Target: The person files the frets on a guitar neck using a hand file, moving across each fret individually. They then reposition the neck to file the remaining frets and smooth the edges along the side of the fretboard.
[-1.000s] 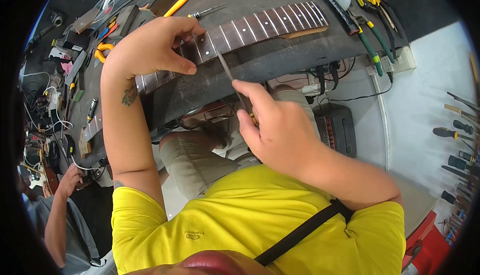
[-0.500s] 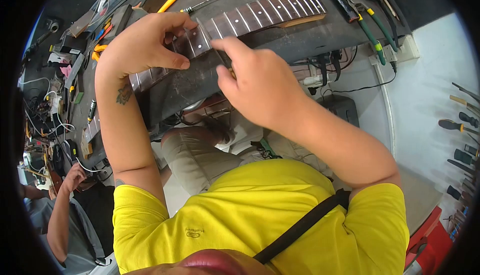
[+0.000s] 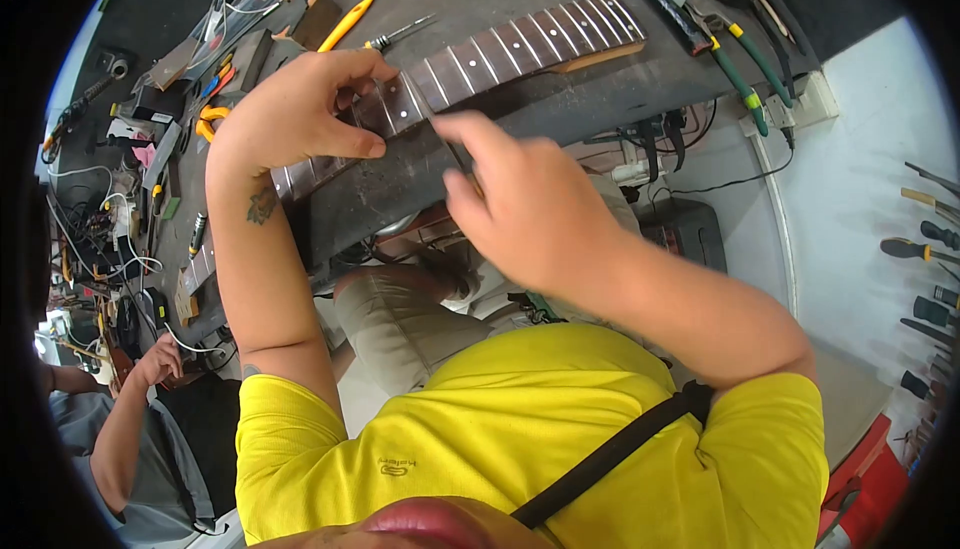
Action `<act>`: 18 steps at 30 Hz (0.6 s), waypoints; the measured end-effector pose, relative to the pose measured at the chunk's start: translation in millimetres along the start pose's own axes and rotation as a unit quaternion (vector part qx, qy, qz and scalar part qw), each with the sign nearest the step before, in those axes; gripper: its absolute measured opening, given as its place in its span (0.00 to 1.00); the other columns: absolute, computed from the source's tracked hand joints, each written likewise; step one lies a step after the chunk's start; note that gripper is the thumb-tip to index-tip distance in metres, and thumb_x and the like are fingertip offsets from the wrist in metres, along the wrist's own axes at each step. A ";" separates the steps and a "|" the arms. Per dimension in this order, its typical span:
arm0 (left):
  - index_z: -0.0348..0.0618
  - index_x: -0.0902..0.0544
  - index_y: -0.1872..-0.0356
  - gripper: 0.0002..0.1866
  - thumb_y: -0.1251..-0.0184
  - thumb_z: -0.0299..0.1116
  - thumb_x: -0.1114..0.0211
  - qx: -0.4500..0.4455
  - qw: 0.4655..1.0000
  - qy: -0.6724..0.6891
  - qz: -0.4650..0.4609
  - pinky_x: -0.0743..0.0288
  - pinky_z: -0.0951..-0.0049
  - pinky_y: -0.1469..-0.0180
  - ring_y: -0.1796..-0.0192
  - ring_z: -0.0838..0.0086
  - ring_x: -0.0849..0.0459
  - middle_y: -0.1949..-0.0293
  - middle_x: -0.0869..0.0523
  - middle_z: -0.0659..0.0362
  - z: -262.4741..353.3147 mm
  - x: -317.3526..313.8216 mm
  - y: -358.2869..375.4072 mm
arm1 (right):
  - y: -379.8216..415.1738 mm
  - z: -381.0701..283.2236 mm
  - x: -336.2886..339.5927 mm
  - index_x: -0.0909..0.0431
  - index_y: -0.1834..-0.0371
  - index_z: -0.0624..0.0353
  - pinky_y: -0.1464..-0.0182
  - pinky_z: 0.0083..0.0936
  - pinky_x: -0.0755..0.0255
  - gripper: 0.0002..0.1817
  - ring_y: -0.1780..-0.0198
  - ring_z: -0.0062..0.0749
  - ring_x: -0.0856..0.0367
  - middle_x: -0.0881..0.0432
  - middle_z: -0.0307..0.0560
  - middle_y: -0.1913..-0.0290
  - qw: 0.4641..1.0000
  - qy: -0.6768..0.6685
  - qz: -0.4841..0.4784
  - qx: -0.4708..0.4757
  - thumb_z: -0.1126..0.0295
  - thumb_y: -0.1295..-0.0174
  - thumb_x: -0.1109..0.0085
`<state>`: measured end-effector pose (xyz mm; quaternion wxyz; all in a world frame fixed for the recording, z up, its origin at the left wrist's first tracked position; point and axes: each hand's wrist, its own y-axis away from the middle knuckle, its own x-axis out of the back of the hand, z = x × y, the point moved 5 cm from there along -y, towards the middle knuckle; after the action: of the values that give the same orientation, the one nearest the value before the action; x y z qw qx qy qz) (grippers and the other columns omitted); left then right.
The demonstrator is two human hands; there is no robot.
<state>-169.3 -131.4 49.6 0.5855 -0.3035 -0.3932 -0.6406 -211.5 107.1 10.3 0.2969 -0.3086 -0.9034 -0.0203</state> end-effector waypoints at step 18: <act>0.35 0.13 0.40 0.33 0.45 0.40 0.11 -0.001 0.993 -0.106 0.050 0.15 0.51 0.40 0.44 0.43 0.09 0.49 0.06 0.42 23.5 -11.9 -3.8 | 12.8 15.5 8.1 0.21 0.27 0.62 0.71 0.42 0.31 0.24 0.80 0.49 0.23 0.26 0.51 0.80 1.000 -0.006 -0.009 -0.018 0.75 0.26 0.33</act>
<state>-173.2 -105.1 50.9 0.5714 -0.3899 -0.4367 -0.5751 -217.5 125.3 0.1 0.2860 -0.3060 -0.9073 -0.0375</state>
